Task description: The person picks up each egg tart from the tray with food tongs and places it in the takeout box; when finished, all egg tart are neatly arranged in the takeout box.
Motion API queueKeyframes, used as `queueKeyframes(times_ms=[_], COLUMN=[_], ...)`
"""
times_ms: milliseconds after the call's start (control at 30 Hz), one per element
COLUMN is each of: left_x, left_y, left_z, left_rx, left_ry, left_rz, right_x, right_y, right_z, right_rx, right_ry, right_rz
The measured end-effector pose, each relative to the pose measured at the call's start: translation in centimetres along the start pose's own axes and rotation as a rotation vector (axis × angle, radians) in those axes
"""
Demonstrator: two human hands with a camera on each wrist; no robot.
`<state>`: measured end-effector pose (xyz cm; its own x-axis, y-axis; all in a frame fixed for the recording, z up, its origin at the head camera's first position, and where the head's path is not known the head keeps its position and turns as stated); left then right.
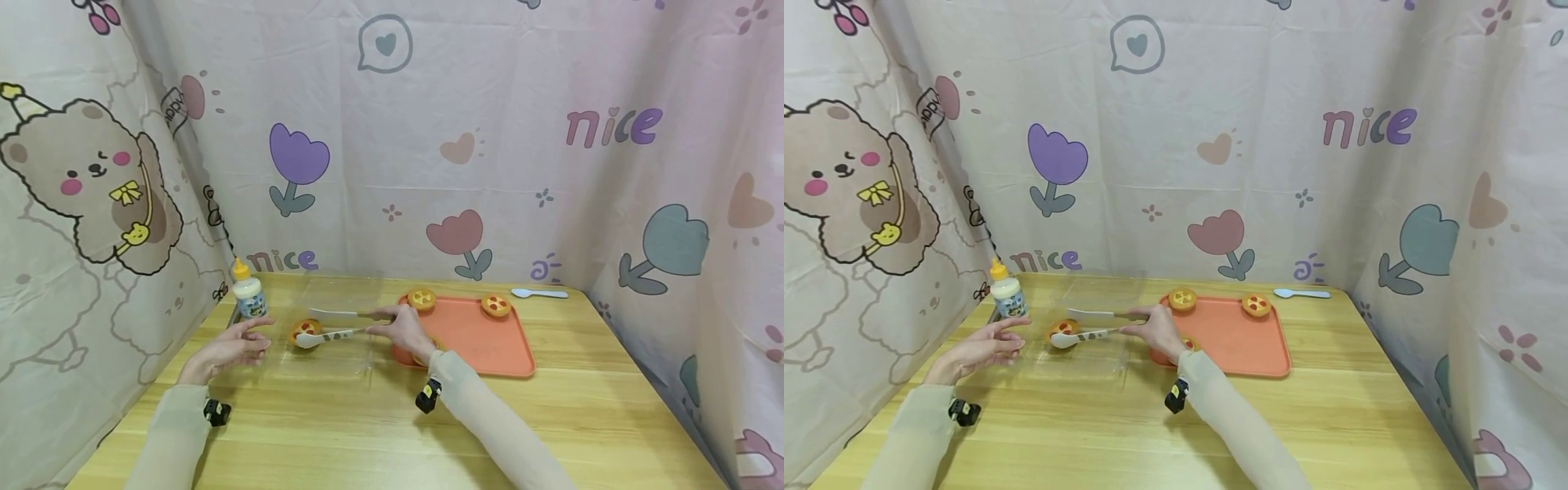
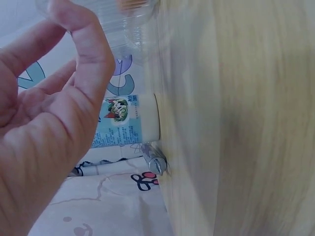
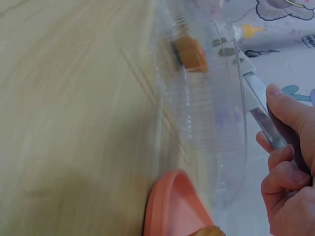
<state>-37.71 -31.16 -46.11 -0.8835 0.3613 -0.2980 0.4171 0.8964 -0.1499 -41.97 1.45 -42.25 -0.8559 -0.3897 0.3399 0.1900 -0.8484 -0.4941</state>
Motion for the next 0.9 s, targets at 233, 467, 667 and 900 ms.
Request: queueKeyframes(times_ms=[233, 467, 667, 900], left_x=[0.06, 0.07, 0.06, -0.04], left_y=[-0.1, -0.14, -0.13, -0.06], left_z=[0.11, 0.14, 0.24, 0.1], left_rx=[0.002, 0.006, 0.005, 0.003], left_ry=[-0.01, -0.01, -0.01, -0.01], left_rz=[-0.008, -0.015, -0.014, -0.014], right_x=[-0.01, 0.09, 0.18, 0.14], right_y=[-0.24, 0.02, 0.5, 0.23], right_z=[-0.06, -0.21, -0.71, -0.6], right_rx=[-0.071, -0.073, -0.072, -0.045], right_ry=[-0.027, -0.02, 0.011, -0.001], right_rz=[0.001, -0.015, -0.029, -0.027])
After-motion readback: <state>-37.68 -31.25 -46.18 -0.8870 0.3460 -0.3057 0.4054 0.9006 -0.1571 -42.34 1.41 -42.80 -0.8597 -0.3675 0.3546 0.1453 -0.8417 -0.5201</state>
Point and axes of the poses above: each hand's wrist, its own x-axis towards the middle knuckle, its own y-axis out of the palm, z = x × y, the point moved 9 cm from there along x, towards the middle knuckle, and after that the axes turned 8 degrees about -y, right-handed, at the moved point
